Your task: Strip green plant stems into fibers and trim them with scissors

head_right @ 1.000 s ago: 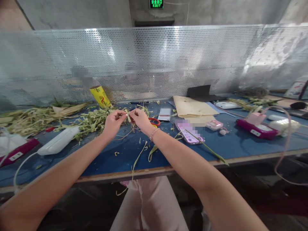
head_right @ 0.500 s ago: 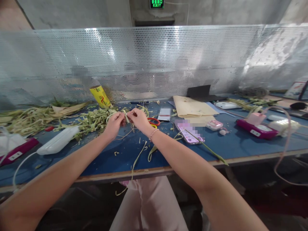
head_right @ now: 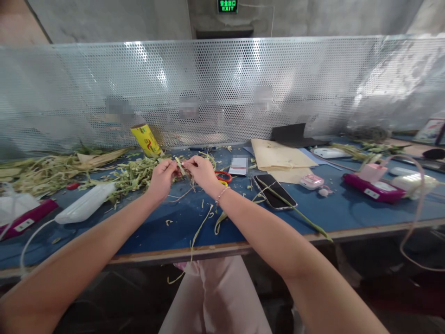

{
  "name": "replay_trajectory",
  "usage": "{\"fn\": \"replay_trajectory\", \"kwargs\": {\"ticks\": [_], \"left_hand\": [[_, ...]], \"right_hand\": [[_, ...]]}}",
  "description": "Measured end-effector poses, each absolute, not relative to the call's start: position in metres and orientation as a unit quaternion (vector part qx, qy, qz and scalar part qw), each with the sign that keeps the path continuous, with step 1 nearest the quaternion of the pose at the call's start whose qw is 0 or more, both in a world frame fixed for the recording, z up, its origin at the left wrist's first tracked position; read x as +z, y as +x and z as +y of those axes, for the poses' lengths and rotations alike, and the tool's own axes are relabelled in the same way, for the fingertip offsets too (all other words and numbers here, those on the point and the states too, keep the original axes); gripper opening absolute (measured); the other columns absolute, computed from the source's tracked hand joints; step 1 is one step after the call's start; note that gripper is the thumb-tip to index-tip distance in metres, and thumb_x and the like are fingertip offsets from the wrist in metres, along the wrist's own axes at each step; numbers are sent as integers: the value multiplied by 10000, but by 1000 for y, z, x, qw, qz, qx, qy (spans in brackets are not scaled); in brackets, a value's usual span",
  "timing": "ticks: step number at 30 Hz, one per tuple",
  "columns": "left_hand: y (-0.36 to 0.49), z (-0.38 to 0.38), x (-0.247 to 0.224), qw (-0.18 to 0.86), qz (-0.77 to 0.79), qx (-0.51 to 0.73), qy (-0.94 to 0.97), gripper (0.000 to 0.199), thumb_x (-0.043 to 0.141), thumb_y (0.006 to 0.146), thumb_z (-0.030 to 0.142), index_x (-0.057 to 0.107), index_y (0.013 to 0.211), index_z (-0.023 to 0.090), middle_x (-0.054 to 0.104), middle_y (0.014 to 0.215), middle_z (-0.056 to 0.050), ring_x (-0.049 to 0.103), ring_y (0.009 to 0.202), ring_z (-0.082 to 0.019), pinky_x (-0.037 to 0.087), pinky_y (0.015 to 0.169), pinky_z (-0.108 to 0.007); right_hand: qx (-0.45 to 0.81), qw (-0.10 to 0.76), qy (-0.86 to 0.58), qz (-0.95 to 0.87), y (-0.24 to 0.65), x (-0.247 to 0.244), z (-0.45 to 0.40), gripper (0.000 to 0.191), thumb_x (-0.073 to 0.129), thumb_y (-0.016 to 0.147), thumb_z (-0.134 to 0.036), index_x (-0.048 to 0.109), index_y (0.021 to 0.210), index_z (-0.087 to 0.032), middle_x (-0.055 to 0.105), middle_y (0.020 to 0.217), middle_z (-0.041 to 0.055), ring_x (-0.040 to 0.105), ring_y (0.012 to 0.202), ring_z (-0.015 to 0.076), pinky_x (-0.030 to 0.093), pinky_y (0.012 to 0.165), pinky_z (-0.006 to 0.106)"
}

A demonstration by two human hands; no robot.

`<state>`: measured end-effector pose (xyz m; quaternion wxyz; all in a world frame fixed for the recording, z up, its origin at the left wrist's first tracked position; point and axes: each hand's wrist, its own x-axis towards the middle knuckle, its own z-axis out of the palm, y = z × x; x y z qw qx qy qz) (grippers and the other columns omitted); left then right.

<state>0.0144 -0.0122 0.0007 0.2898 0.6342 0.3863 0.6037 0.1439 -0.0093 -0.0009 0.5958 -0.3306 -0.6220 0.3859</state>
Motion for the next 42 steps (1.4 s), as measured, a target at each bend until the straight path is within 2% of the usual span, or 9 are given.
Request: {"fn": "replay_trajectory", "kwargs": {"ticks": [9,16,22,27,30,32,35,38,42], "left_hand": [[17,-15,4,342,330,595,648,195,502,744,267,480,576,171,491,551,15,457,534,-94,384,547,-233],[16,-17,5,362,309,579,662,204,507,748,277,486,578,166,484,560,16,448,539,-86,373,548,-225],[17,-16,2,456,287,558,631,225,534,714,282,459,538,164,480,526,17,457,513,-93,372,518,-233],[19,-18,1,488,301,569,589,253,551,705,345,481,545,162,451,480,25,432,457,-85,343,468,-226],[16,-15,0,471,333,552,602,360,482,741,466,500,554,159,455,476,13,413,436,-88,317,440,-234],[12,-13,0,439,354,539,626,388,479,740,489,472,533,161,433,469,21,387,424,-82,294,429,-232],[9,-12,2,362,369,532,670,339,526,732,425,439,532,166,387,459,43,354,430,-73,269,437,-225],[9,-15,5,290,384,534,695,321,490,764,378,412,531,171,386,461,44,359,451,-79,279,460,-227],[9,-18,9,219,414,526,710,317,450,783,343,369,524,180,361,470,45,360,464,-85,292,482,-231]], "right_hand": [[508,613,-272,-541,142,0,-8,243,637,647,-344,476,582,-173,502,582,-40,479,564,64,446,617,226],[570,606,-249,-496,141,1,-8,264,626,682,-336,446,585,-167,520,603,-29,511,574,56,464,635,217],[442,594,-323,-590,147,-5,4,231,566,717,-386,474,667,-180,507,596,-39,508,576,80,461,606,234],[436,527,-309,-661,147,-6,-3,289,571,696,-450,480,714,-177,520,560,-42,498,513,80,432,525,224],[429,514,-312,-674,145,-2,-13,238,609,679,-368,474,719,-176,550,582,-38,522,528,77,431,536,217],[425,510,-322,-675,143,1,-18,211,621,668,-318,481,734,-175,559,590,-36,536,537,83,435,544,223],[438,509,-323,-667,142,5,-21,210,637,647,-261,492,771,-172,545,565,-48,536,528,87,438,541,227],[481,524,-303,-634,141,4,-20,252,652,619,-210,479,799,-175,544,564,-65,535,526,74,443,541,213],[511,524,-309,-607,141,-1,-15,230,668,604,-242,489,725,-161,539,539,-62,507,477,53,426,497,189]]}}
